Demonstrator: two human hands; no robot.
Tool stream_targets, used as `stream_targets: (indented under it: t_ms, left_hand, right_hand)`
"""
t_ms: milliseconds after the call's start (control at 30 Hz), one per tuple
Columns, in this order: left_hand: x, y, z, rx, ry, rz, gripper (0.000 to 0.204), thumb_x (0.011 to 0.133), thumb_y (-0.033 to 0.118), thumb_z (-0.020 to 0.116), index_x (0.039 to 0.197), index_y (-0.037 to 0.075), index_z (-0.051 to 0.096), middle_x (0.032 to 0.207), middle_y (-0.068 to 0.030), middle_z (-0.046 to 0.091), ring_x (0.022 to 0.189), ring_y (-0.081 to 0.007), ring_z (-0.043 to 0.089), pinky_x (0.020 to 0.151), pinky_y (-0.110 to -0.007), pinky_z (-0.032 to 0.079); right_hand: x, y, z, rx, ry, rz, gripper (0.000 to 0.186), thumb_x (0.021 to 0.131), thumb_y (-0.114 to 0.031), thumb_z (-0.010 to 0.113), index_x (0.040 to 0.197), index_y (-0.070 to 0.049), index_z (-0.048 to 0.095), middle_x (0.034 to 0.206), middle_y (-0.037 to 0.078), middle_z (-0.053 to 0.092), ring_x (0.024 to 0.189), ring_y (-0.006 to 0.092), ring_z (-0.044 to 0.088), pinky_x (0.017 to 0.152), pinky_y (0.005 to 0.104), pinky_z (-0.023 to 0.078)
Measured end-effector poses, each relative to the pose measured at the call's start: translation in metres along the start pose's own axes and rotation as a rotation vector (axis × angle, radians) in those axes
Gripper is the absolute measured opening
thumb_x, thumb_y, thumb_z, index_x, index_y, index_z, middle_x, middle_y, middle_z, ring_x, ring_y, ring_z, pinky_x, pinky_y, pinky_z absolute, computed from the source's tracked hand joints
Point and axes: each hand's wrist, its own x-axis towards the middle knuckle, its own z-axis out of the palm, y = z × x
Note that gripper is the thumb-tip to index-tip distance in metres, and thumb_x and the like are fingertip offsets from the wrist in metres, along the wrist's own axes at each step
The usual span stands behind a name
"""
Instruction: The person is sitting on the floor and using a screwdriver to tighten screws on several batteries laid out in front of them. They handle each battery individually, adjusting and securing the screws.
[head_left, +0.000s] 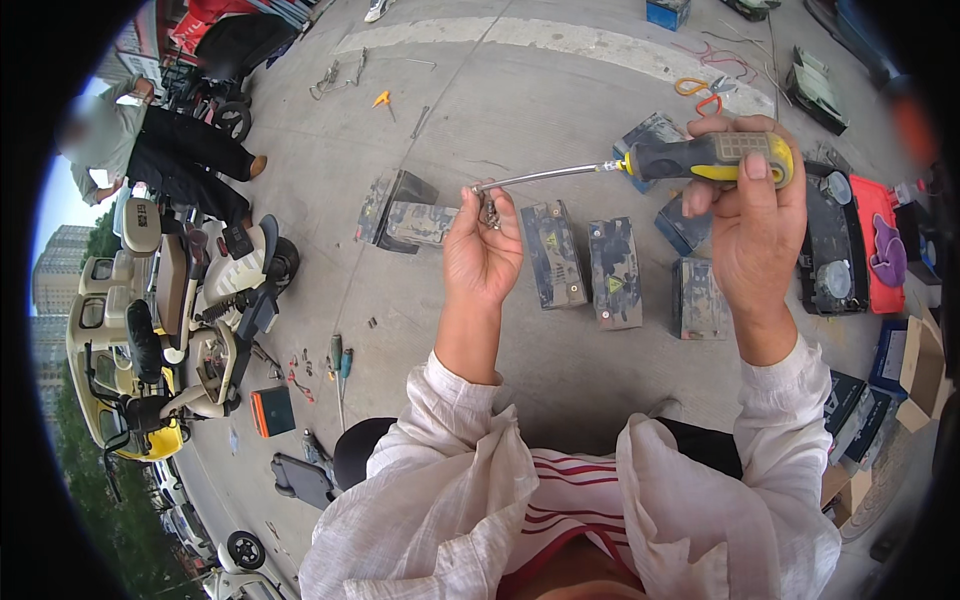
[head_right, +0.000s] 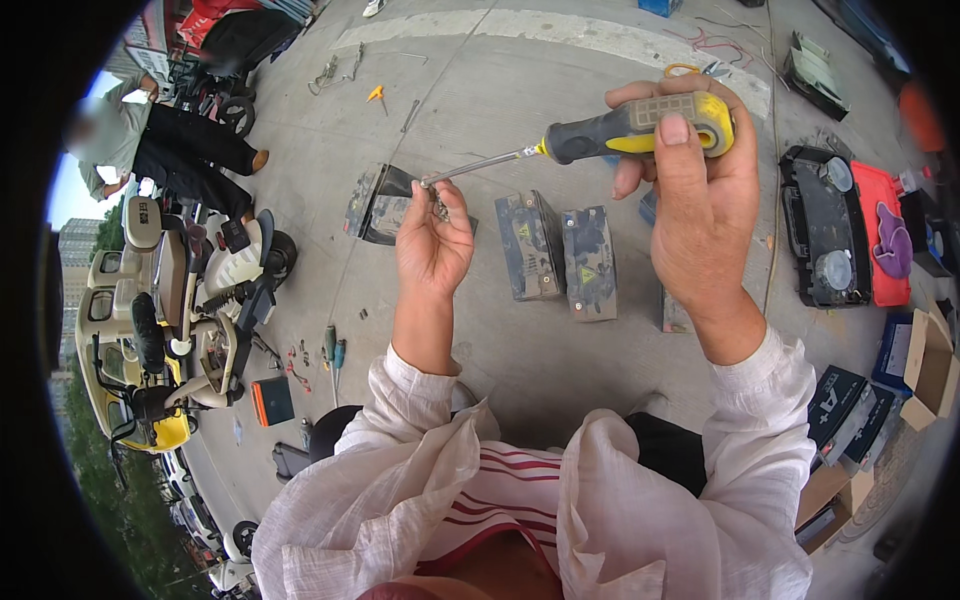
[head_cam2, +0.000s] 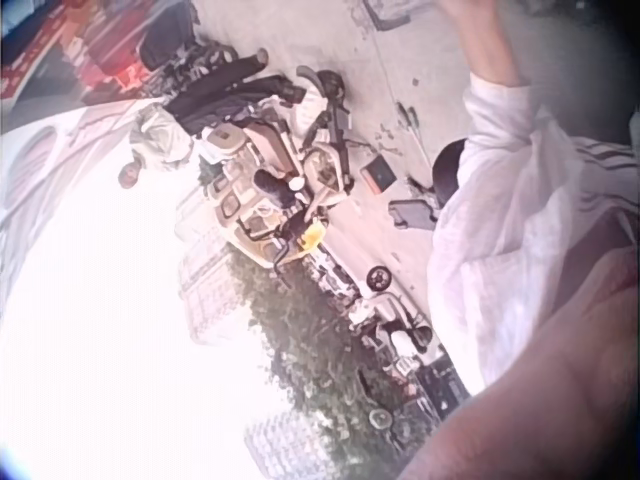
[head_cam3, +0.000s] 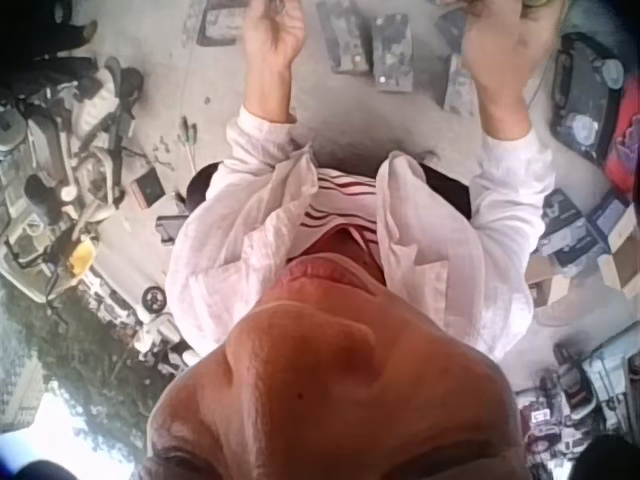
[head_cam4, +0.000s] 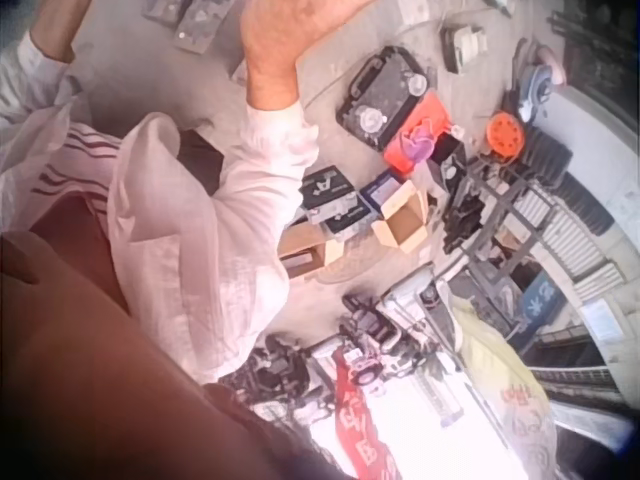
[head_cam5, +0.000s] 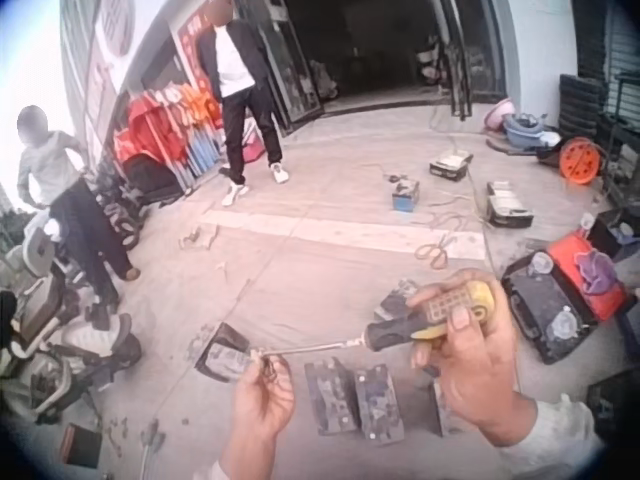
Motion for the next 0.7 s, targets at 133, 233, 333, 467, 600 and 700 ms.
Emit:
stream_targets:
  t_ms: [133, 233, 333, 467, 600, 700]
  left_hand:
    - [-0.002, -0.002, -0.002, 0.039, 0.009, 0.008, 0.017, 0.099, 0.014, 0.062, 0.106, -0.001, 0.060, 0.102, -0.0104, 0.065, 0.095, -0.0201, 0.066, 0.086, -0.029, 0.062]
    - [0.001, -0.003, -0.006, 0.102, 0.021, 0.045, 0.016, 0.100, 0.014, 0.061, 0.106, -0.001, 0.061, 0.102, -0.0101, 0.066, 0.094, -0.0197, 0.067, 0.085, -0.030, 0.062]
    - [0.003, -0.003, -0.015, 0.166, 0.035, 0.081, 0.016, 0.102, 0.014, 0.058, 0.105, -0.001, 0.061, 0.102, -0.0103, 0.067, 0.092, -0.0192, 0.069, 0.084, -0.031, 0.063]
    - [0.005, -0.005, -0.025, 0.174, 0.009, 0.077, 0.014, 0.102, 0.012, 0.057, 0.106, 0.000, 0.061, 0.103, -0.0106, 0.067, 0.093, -0.0197, 0.069, 0.086, -0.032, 0.062]
    - [0.002, -0.015, -0.020, 0.216, 0.060, 0.102, 0.013, 0.102, 0.012, 0.059, 0.106, 0.000, 0.062, 0.102, -0.0095, 0.065, 0.086, -0.0167, 0.066, 0.079, -0.028, 0.060]
    - [0.005, -0.014, -0.027, 0.384, 0.017, 0.034, 0.012, 0.100, 0.013, 0.062, 0.104, 0.002, 0.064, 0.089, -0.0039, 0.063, 0.073, -0.0111, 0.058, 0.064, -0.020, 0.051]
  right_hand:
    - [-0.002, -0.003, -0.004, -0.041, -0.008, -0.004, 0.028, 0.104, -0.019, 0.052, 0.125, -0.001, 0.046, 0.115, 0.018, 0.067, 0.068, 0.0123, 0.059, 0.063, 0.0254, 0.053]
    - [-0.001, -0.004, -0.007, -0.058, -0.051, -0.030, 0.029, 0.102, -0.016, 0.053, 0.125, 0.000, 0.047, 0.114, 0.019, 0.067, 0.070, 0.0136, 0.060, 0.064, 0.0261, 0.054]
    - [-0.001, -0.010, -0.006, -0.051, -0.095, 0.013, 0.030, 0.101, -0.015, 0.053, 0.125, 0.001, 0.047, 0.111, 0.018, 0.067, 0.074, 0.0171, 0.065, 0.067, 0.0277, 0.056]
    - [-0.002, -0.016, -0.002, -0.093, -0.034, 0.147, 0.032, 0.102, -0.021, 0.056, 0.123, 0.002, 0.050, 0.105, 0.018, 0.067, 0.079, 0.0230, 0.071, 0.068, 0.0312, 0.058]
    - [-0.003, -0.007, -0.006, -0.131, 0.068, 0.203, 0.036, 0.103, -0.027, 0.057, 0.122, 0.002, 0.051, 0.097, 0.015, 0.067, 0.077, 0.0253, 0.072, 0.067, 0.0330, 0.059]
    - [-0.002, -0.007, -0.010, -0.220, 0.017, 0.181, 0.030, 0.104, -0.022, 0.051, 0.123, 0.002, 0.050, 0.101, 0.018, 0.069, 0.080, 0.0250, 0.072, 0.070, 0.0338, 0.060]
